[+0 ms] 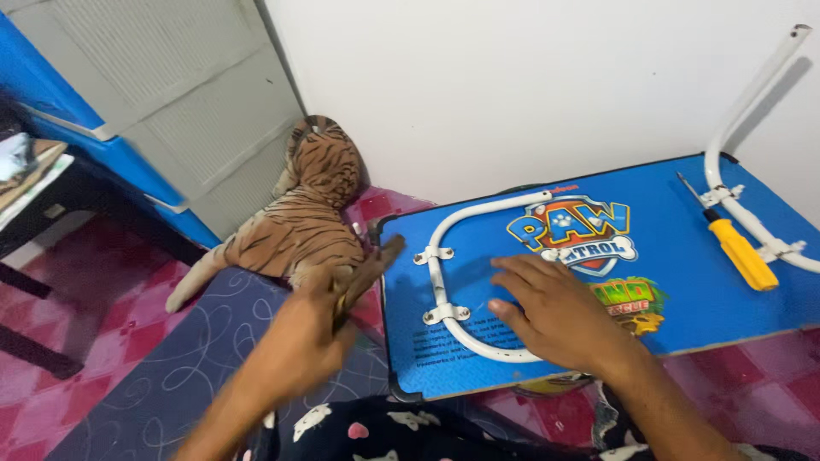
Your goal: The person sits on the floor with a small children's folding table upside down in their lap. They use pliers to loosen and turn bolts on the white metal frame brackets, briefly use a screwdriver, reposition the table, and continue tightening the bracket bolts by hand and with pliers.
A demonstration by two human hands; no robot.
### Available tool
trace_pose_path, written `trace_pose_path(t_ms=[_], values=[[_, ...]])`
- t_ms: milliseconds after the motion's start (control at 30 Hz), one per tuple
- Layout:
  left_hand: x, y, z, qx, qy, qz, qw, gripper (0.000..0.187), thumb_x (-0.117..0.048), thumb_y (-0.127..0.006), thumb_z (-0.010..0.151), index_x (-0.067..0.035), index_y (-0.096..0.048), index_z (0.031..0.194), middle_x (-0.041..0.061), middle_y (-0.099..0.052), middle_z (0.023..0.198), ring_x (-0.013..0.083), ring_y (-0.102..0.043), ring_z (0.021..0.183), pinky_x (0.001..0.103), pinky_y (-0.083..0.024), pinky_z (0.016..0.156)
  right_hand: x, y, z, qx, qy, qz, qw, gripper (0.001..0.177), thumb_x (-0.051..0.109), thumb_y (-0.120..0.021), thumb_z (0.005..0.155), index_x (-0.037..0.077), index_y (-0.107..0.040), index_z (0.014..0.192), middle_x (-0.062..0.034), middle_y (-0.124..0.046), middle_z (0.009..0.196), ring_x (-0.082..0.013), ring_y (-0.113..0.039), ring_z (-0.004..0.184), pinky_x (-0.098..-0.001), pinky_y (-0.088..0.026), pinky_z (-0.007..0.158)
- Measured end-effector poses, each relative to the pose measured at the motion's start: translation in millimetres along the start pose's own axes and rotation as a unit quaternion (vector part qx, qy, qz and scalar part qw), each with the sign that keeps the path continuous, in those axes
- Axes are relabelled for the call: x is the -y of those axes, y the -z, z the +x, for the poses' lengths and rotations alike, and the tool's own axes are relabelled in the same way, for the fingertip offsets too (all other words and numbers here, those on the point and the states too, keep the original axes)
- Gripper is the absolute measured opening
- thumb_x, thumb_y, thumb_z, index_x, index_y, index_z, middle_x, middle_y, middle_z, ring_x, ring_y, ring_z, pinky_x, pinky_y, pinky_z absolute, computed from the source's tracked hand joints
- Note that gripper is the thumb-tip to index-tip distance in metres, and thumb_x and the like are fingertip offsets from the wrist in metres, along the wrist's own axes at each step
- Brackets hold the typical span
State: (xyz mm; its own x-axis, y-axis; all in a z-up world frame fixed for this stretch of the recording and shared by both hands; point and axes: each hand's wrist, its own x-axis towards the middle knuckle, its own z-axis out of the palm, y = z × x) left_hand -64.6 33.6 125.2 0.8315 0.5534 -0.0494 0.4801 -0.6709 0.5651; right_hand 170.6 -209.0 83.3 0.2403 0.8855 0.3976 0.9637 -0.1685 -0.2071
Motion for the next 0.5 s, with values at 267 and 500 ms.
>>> trace_pose_path(t_ms=[267,500], values=[[52.0,0.3,92.7,-0.046,-0.293,0.389,0.872,0.030,-0.018,-0.064,0.078,0.005,-0.074,0.095,0.021,-0.050,0.141,0.0415,-0.036,0.139,0.058,-0.023,0.117,-13.0,-11.6,-1.8,0.101,-0.016,-0.011,0.995,0.058,0.047,-0.045,0.100,0.007,-0.054,0.140,-0.0130,-0.043,0.155,-0.0326,-0.034,0.145,-0.0481,-0.025,0.115],[71.3,-2.3,165.7,-0.040,-0.374,0.384,0.843,0.028,-0.015,-0.057,0.088,0.000,-0.075,0.105,0.020,-0.048,0.145,0.0394,-0.032,0.144,0.059,-0.015,0.122,-9.9,-9.7,-1.8,0.086,-0.014,-0.011,0.996,0.055,0.045,-0.047,0.100,0.007,-0.056,0.138,-0.0130,-0.045,0.155,-0.0328,-0.035,0.144,-0.0491,-0.027,0.114]])
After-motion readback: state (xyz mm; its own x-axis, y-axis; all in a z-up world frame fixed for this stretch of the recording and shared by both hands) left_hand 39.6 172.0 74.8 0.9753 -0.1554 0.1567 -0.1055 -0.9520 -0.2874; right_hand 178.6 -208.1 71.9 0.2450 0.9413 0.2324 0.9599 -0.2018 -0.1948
